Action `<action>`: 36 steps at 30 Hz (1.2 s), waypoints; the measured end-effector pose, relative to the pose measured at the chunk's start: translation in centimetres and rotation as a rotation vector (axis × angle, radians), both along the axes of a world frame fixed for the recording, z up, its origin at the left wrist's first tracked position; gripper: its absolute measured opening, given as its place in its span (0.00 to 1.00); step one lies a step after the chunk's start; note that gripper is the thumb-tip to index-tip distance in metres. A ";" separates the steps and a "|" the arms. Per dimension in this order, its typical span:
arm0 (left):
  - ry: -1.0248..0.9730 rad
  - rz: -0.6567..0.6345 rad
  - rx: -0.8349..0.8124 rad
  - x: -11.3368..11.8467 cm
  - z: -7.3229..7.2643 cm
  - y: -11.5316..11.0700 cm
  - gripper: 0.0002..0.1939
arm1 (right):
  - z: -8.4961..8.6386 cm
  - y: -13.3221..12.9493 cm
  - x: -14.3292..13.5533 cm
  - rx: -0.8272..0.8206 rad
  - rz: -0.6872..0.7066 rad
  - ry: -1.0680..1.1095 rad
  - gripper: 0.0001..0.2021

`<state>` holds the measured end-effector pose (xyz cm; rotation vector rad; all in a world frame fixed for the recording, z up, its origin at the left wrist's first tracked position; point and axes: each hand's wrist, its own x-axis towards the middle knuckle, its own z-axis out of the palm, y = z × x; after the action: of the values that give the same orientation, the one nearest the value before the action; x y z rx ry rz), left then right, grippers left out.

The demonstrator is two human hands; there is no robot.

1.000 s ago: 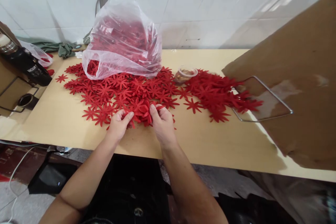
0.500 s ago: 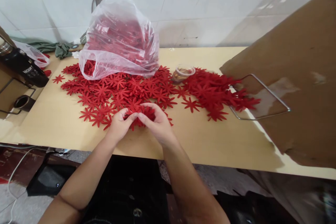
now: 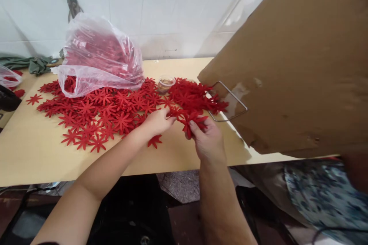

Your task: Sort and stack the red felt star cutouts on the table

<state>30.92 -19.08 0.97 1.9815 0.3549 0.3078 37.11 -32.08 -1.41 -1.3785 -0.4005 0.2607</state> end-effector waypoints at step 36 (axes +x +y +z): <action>-0.242 0.503 -0.899 -10.6 -1.3 2.0 0.08 | -0.4 8.1 -7.8 -0.151 0.182 -0.303 0.13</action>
<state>20.29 -17.10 -0.37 0.9446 0.6909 0.5781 29.26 -24.01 -1.81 -1.5370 -0.7736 0.2353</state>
